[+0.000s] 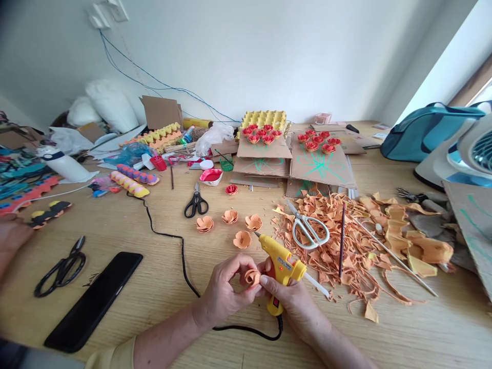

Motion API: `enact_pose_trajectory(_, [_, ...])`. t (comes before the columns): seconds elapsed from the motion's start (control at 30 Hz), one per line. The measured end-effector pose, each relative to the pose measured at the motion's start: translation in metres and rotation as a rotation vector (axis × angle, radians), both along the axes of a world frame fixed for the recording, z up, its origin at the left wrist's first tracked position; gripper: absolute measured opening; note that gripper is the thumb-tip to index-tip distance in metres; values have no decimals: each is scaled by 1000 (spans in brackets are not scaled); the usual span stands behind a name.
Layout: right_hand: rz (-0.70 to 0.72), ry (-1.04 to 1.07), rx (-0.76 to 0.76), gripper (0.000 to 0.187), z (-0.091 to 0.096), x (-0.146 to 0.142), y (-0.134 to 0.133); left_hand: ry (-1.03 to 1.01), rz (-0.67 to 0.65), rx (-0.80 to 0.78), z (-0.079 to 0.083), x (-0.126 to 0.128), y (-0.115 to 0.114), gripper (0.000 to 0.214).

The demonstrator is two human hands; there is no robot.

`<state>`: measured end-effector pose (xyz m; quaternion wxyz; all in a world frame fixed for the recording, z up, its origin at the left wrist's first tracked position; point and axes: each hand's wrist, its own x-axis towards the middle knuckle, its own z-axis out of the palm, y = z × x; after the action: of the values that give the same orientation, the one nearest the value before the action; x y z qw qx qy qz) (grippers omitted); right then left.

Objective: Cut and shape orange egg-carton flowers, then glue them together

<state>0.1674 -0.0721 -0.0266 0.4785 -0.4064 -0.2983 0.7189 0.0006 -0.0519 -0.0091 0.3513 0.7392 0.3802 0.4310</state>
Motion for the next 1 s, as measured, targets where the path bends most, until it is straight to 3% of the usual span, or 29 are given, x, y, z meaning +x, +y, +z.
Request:
enact_pose_trajectory(0.63, [14, -213, 148, 38, 3, 8, -1, 59, 5, 238, -4, -2, -5, 18])
enact_pose_trajectory(1.0, [45, -243, 169, 36, 4, 8, -1, 52, 17, 196, -7, -2, -6, 15])
